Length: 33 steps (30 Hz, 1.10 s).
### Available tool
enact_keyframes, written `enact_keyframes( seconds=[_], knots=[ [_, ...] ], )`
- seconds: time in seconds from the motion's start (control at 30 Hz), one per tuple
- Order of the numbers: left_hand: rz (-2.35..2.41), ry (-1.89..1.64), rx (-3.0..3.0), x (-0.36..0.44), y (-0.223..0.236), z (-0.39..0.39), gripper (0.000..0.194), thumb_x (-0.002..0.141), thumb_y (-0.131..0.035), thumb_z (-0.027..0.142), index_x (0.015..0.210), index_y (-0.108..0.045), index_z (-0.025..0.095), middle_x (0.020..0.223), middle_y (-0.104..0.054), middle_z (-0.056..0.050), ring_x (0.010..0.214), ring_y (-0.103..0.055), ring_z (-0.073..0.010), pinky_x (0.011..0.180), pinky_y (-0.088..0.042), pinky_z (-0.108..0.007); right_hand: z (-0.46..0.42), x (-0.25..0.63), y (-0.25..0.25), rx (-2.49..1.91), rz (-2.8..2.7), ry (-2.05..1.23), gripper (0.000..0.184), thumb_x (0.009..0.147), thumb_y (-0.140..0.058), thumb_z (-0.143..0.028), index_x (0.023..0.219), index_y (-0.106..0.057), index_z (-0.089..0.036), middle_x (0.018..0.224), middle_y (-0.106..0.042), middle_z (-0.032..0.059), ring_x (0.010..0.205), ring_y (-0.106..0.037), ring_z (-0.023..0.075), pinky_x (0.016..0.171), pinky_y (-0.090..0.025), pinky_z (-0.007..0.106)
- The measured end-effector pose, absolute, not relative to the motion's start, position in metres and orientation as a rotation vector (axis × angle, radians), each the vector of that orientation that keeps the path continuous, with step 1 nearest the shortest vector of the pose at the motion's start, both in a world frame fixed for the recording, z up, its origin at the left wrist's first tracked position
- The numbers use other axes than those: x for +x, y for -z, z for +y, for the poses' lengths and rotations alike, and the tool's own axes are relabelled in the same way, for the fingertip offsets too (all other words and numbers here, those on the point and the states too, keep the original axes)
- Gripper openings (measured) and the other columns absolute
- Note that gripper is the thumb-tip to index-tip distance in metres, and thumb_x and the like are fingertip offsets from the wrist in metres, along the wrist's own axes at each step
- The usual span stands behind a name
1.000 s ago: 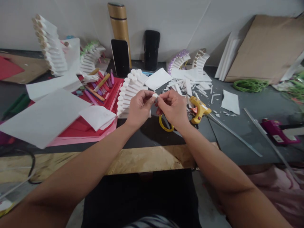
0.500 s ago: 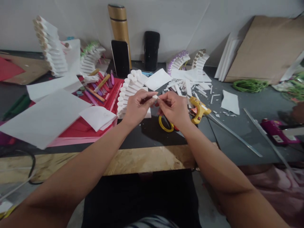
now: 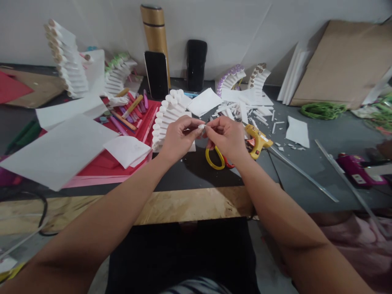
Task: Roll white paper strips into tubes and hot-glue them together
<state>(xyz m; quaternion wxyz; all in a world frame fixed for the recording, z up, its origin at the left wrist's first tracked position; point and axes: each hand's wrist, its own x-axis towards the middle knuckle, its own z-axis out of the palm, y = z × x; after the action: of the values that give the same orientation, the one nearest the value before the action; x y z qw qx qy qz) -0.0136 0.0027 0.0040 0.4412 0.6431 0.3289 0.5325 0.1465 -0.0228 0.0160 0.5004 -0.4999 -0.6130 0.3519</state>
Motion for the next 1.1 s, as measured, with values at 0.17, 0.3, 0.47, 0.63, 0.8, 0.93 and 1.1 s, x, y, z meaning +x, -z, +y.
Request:
enact_keyframes(
  seconds=[0.17,0.3,0.47,0.63,0.8,0.93,1.1],
  knots=[
    [0.862,-1.284,1.614,-0.015,0.000,0.006,0.013,0.079,-0.072,0.018,0.090,-0.078,0.016,0.083,-0.067,-0.004,0.067,-0.067,-0.0123,0.068,-0.059,-0.027,-0.024,0.150,-0.013,-1.227,-1.692,-0.683,0.009,0.089,-0.061,-0.027,0.083,-0.061,-0.020,0.067,-0.067,0.0001,0.050,-0.064,0.0112,0.048,-0.046,0.024],
    [0.888,-1.242,1.623,-0.016,0.001,0.005,0.018,0.080,-0.072,0.021,0.096,-0.079,0.017,0.086,-0.067,-0.004,0.071,-0.069,-0.0132,0.072,-0.062,-0.028,-0.023,0.155,-0.013,-1.224,-1.770,-0.669,0.005,0.086,-0.063,-0.023,0.087,-0.064,-0.018,0.065,-0.067,-0.0008,0.050,-0.064,0.0117,0.049,-0.046,0.023],
    [0.900,-1.160,1.638,-0.016,0.000,0.006,0.017,0.082,-0.072,0.027,0.092,-0.077,0.014,0.087,-0.070,-0.005,0.069,-0.068,-0.0134,0.068,-0.060,-0.028,-0.021,0.157,-0.015,-1.224,-1.746,-0.748,0.010,0.083,-0.066,-0.024,0.090,-0.066,-0.017,0.056,-0.064,-0.0027,0.047,-0.063,0.0120,0.047,-0.049,0.022],
    [0.829,-1.140,1.589,-0.015,-0.001,0.007,0.019,0.081,-0.075,0.030,0.090,-0.073,0.013,0.077,-0.072,-0.003,0.065,-0.065,-0.0120,0.066,-0.055,-0.026,-0.019,0.157,-0.021,-1.121,-1.546,-0.970,0.016,0.080,-0.072,-0.031,0.081,-0.062,-0.018,0.058,-0.066,-0.0026,0.042,-0.062,0.0114,0.043,-0.052,0.023],
    [0.675,-1.129,1.298,-0.012,0.000,0.007,0.022,0.075,-0.081,0.030,0.083,-0.070,0.013,0.073,-0.069,-0.001,0.063,-0.062,-0.0095,0.065,-0.052,-0.024,-0.022,0.158,-0.031,-1.002,-1.408,-1.160,0.028,0.080,-0.073,-0.042,0.074,-0.061,-0.018,0.061,-0.068,-0.0012,0.039,-0.058,0.0087,0.038,-0.047,0.020],
    [0.648,-1.093,1.157,-0.012,-0.001,0.006,0.024,0.070,-0.085,0.027,0.078,-0.068,0.012,0.066,-0.066,0.000,0.058,-0.059,-0.0081,0.060,-0.049,-0.022,-0.021,0.156,-0.032,-1.019,-1.378,-1.175,0.035,0.080,-0.075,-0.047,0.069,-0.059,-0.018,0.059,-0.066,-0.0015,0.037,-0.054,0.0063,0.035,-0.044,0.019],
    [0.658,-1.055,1.126,-0.013,-0.002,0.005,0.026,0.069,-0.086,0.027,0.075,-0.067,0.012,0.067,-0.068,-0.002,0.057,-0.058,-0.0072,0.058,-0.048,-0.021,-0.017,0.154,-0.022,-1.049,-1.406,-1.113,0.027,0.077,-0.078,-0.036,0.072,-0.057,-0.020,0.055,-0.064,-0.0053,0.035,-0.052,0.0060,0.033,-0.040,0.018]
  ],
)
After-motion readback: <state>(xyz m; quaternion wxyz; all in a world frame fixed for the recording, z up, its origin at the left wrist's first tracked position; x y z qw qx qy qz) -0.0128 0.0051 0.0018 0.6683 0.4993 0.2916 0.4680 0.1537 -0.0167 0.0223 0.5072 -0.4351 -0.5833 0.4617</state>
